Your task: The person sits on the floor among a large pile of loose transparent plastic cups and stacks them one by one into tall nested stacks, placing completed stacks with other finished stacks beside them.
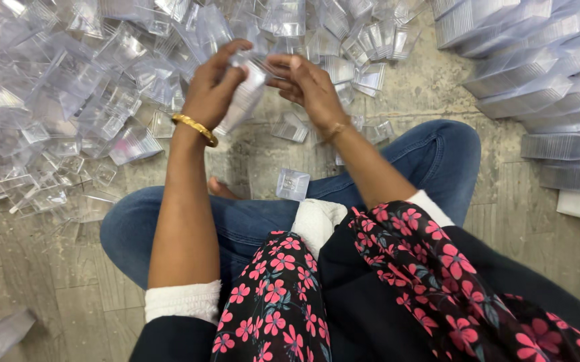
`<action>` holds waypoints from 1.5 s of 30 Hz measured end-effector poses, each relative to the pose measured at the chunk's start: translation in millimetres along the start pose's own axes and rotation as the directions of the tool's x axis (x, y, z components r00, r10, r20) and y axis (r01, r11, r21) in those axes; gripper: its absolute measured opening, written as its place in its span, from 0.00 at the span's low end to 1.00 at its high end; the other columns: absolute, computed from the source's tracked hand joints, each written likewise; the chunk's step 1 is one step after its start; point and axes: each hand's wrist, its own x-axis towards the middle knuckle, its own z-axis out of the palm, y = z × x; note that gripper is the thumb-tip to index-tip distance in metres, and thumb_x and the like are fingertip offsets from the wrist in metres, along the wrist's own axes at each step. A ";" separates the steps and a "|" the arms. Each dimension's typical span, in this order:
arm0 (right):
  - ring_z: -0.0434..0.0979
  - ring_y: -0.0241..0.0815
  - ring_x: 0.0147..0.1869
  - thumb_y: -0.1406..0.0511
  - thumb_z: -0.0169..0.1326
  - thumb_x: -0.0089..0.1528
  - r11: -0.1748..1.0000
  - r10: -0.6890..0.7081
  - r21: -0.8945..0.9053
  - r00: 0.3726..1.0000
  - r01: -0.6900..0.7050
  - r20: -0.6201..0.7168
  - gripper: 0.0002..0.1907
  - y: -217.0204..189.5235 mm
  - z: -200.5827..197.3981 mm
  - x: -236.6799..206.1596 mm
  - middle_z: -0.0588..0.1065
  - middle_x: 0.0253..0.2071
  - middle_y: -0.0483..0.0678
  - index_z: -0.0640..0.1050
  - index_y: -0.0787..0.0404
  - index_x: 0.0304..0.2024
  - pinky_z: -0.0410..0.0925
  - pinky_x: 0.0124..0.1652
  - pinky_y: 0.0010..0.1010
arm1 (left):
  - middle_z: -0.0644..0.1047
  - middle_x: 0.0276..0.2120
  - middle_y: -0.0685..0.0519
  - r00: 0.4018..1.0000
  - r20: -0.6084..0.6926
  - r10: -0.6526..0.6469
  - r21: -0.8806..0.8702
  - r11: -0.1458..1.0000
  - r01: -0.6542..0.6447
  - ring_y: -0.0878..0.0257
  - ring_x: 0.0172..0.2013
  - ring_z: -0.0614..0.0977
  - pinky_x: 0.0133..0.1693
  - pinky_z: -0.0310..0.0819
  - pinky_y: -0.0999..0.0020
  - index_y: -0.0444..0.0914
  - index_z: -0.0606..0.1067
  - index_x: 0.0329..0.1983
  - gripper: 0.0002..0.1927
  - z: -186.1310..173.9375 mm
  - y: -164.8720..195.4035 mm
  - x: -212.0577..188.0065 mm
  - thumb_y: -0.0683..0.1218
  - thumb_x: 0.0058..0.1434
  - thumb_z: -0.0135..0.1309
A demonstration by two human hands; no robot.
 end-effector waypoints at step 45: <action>0.76 0.57 0.58 0.67 0.67 0.50 0.161 -0.459 -0.865 0.812 0.476 0.361 0.22 55.7 -18.2 -50.9 0.70 0.59 0.54 0.76 0.54 0.46 0.74 0.52 0.38 | 0.71 0.46 0.58 0.985 -0.094 -0.148 -0.146 0.980 0.133 0.70 0.47 0.70 0.51 0.65 0.75 0.43 0.73 0.53 0.19 9.4 16.8 -45.8 0.61 0.73 0.48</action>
